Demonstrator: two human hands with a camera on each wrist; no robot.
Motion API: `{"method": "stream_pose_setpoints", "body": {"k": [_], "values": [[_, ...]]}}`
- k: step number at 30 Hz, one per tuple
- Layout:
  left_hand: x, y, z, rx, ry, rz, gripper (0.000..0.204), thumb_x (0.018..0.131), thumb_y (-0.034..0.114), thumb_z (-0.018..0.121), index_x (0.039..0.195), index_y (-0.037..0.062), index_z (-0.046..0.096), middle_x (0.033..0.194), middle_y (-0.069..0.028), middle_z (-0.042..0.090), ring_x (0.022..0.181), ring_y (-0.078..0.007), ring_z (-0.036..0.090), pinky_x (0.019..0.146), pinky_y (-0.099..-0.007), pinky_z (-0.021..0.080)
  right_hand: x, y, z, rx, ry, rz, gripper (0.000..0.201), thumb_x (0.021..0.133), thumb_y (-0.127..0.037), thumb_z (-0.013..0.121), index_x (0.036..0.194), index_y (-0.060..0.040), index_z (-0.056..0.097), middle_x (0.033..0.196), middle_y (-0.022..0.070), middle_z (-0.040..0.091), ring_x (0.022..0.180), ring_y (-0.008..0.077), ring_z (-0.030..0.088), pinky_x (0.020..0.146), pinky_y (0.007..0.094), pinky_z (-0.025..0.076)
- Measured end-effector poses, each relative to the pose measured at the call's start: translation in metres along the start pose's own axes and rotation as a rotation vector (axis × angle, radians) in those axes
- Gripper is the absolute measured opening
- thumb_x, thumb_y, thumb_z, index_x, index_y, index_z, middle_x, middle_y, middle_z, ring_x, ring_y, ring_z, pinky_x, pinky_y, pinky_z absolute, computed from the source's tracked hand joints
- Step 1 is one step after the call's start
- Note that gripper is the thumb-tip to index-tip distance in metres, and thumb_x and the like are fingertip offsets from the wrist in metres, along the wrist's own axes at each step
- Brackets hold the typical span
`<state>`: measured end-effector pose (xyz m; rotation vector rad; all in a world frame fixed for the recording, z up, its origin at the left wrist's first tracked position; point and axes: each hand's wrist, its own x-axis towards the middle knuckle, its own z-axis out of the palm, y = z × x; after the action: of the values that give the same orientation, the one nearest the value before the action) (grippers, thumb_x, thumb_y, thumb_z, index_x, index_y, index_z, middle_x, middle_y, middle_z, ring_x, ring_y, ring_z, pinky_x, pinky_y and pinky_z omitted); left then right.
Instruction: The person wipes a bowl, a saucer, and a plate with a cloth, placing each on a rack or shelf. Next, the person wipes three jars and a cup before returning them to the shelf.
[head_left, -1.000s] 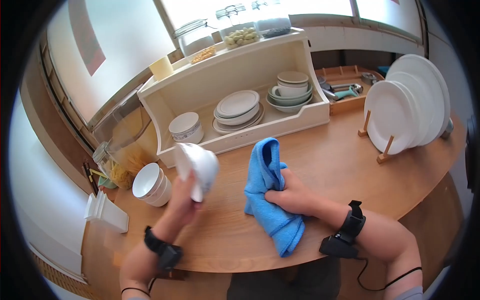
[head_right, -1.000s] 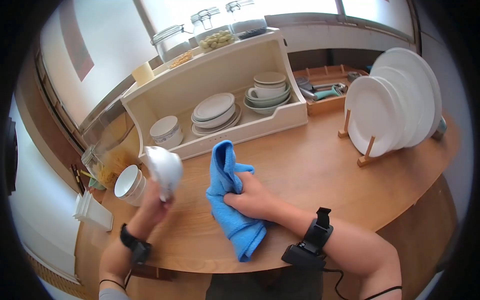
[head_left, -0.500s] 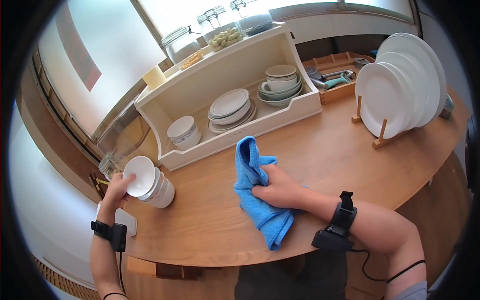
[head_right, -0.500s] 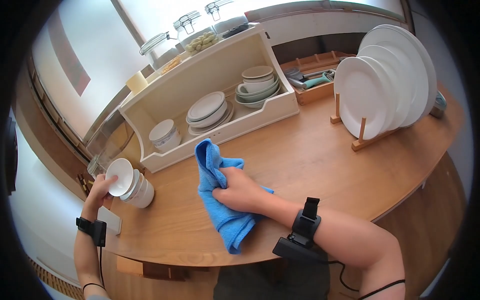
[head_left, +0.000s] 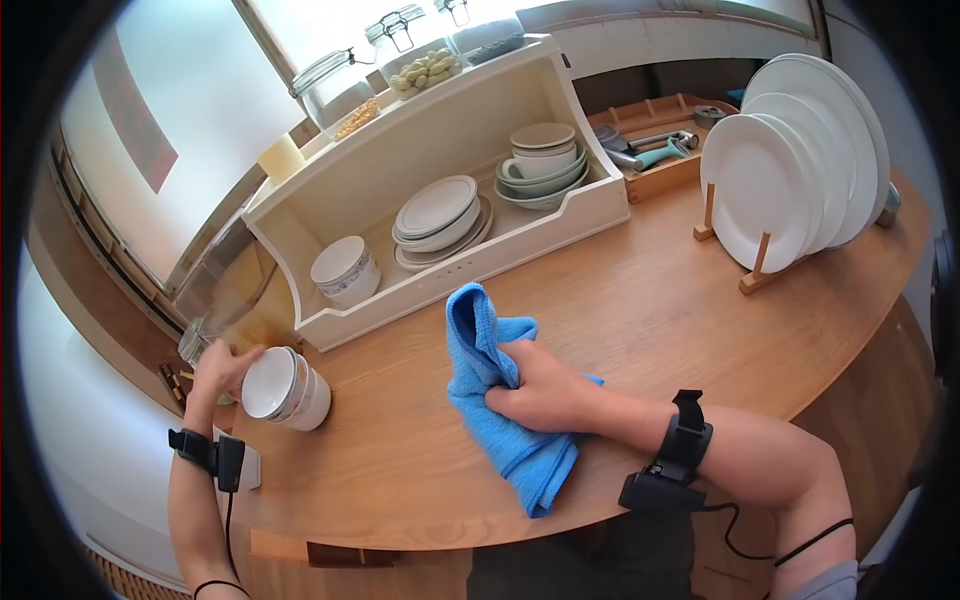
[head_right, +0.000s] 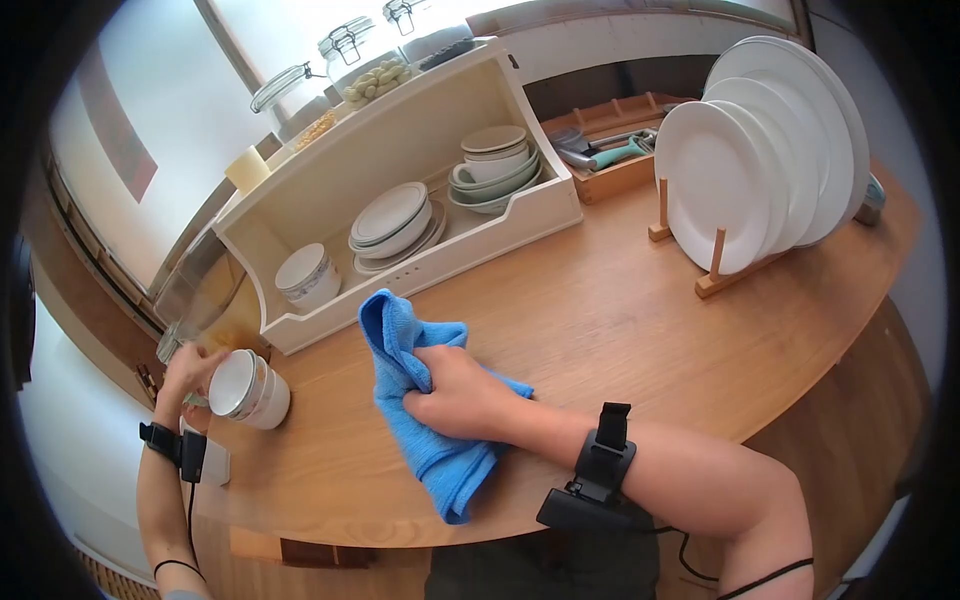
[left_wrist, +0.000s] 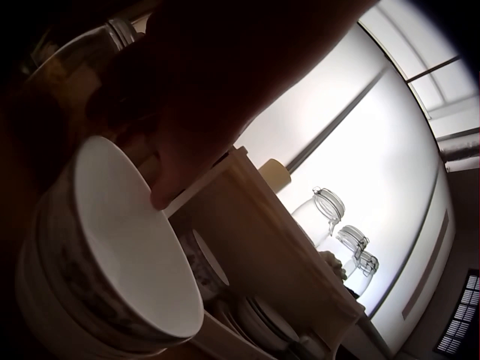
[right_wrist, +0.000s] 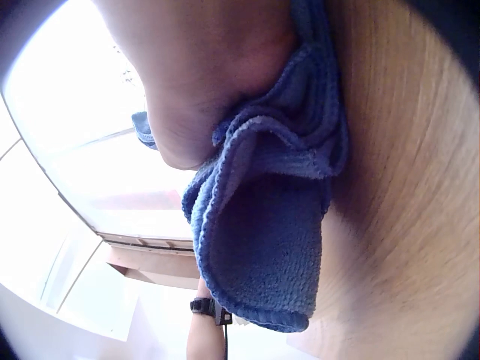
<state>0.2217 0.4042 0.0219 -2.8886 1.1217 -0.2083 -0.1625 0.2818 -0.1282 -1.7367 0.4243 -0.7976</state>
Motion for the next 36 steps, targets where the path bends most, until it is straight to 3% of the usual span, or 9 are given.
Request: {"method": "stream_pose_setpoints", "body": {"k": [4, 8, 10, 13, 17, 21, 29, 31, 36], "values": [[0.027, 0.044, 0.001, 0.146, 0.532, 0.238, 0.048, 0.078, 0.049, 0.064, 0.072, 0.0019, 0.06, 0.079, -0.0214, 0.065, 0.081, -0.0352, 0.064, 0.069, -0.0448, 0.049, 0.0, -0.001, 0.002, -0.016, -0.003, -0.031, 0.023, 0.074, -0.009, 0.057, 0.091, 0.0045, 0.059, 0.08, 0.0205, 0.064, 0.077, 0.0299, 0.062, 0.07, 0.0383, 0.048], [0.061, 0.093, 0.012, 0.097, 0.552, 0.369, 0.043, 0.082, 0.042, 0.061, 0.078, -0.0002, 0.061, 0.078, -0.0198, 0.065, 0.072, -0.0331, 0.066, 0.063, -0.0428, 0.051, 0.0, 0.001, 0.002, -0.026, 0.009, -0.028, 0.023, 0.074, -0.009, 0.057, 0.094, 0.0039, 0.059, 0.081, 0.0183, 0.064, 0.076, 0.0255, 0.062, 0.07, 0.0368, 0.048], [0.074, 0.126, 0.013, -0.17, 0.246, 0.166, 0.038, 0.083, 0.034, 0.06, 0.087, -0.0034, 0.062, 0.081, -0.019, 0.066, 0.063, -0.0304, 0.067, 0.056, -0.0395, 0.053, 0.001, 0.003, 0.002, 0.012, 0.013, -0.027, 0.024, 0.073, -0.01, 0.057, 0.092, 0.0043, 0.059, 0.082, 0.0219, 0.064, 0.08, 0.0329, 0.061, 0.073, 0.0395, 0.048], [0.099, 0.134, 0.026, -0.113, 0.099, 0.109, 0.039, 0.081, 0.03, 0.06, 0.095, -0.0058, 0.063, 0.086, -0.0208, 0.066, 0.056, -0.0277, 0.066, 0.051, -0.0357, 0.054, 0.001, 0.002, -0.001, 0.075, 0.027, -0.021, 0.024, 0.072, -0.012, 0.056, 0.09, 0.0043, 0.059, 0.084, 0.0259, 0.062, 0.086, 0.0406, 0.06, 0.077, 0.0427, 0.047], [0.113, 0.143, 0.042, 0.103, 0.019, 0.033, 0.034, 0.079, 0.021, 0.059, 0.1, -0.005, 0.065, 0.096, -0.0239, 0.066, 0.075, -0.0328, 0.068, 0.066, -0.039, 0.054, 0.002, 0.006, 0.001, 0.061, 0.024, -0.046, 0.019, 0.072, -0.01, 0.055, 0.084, 0.0045, 0.058, 0.082, 0.0268, 0.061, 0.083, 0.0419, 0.059, 0.075, 0.0428, 0.047], [0.153, 0.118, 0.073, 0.057, 0.337, 0.076, 0.025, 0.079, 0.012, 0.055, 0.096, -0.0037, 0.064, 0.099, -0.0252, 0.064, 0.098, -0.0365, 0.062, 0.081, -0.0446, 0.05, 0.002, 0.002, -0.003, 0.078, 0.005, -0.018, 0.02, 0.072, -0.01, 0.054, 0.084, 0.0059, 0.057, 0.08, 0.027, 0.061, 0.082, 0.0419, 0.059, 0.073, 0.0426, 0.047], [0.126, 0.145, 0.04, -0.131, 0.394, 0.112, 0.017, 0.083, 0.002, 0.047, 0.095, -0.0049, 0.057, 0.084, -0.024, 0.065, 0.079, -0.0405, 0.065, 0.072, -0.0461, 0.052, 0.007, 0.015, 0.002, 0.151, 0.065, -0.055, 0.024, 0.071, -0.01, 0.054, 0.087, 0.0064, 0.059, 0.082, 0.0268, 0.062, 0.082, 0.0409, 0.06, 0.075, 0.0426, 0.048], [0.118, 0.145, 0.033, -0.043, 0.797, 0.388, 0.013, 0.089, 0.005, 0.045, 0.09, -0.0044, 0.054, 0.082, -0.0237, 0.064, 0.08, -0.0402, 0.064, 0.069, -0.0475, 0.05, 0.008, 0.009, -0.004, 0.135, 0.064, -0.018, 0.025, 0.071, -0.01, 0.054, 0.089, 0.0062, 0.059, 0.082, 0.0265, 0.063, 0.083, 0.0397, 0.061, 0.075, 0.0421, 0.048], [0.035, 0.165, 0.01, -0.49, 0.741, 0.615, 0.017, 0.094, 0.013, 0.046, 0.091, -0.0019, 0.053, 0.081, -0.0197, 0.063, 0.076, -0.0317, 0.062, 0.066, -0.0399, 0.047, 0.014, 0.009, -0.016, 0.149, 0.203, 0.052, 0.024, 0.073, -0.01, 0.054, 0.09, 0.0049, 0.059, 0.081, 0.0214, 0.064, 0.079, 0.0298, 0.064, 0.073, 0.0377, 0.048]]}}
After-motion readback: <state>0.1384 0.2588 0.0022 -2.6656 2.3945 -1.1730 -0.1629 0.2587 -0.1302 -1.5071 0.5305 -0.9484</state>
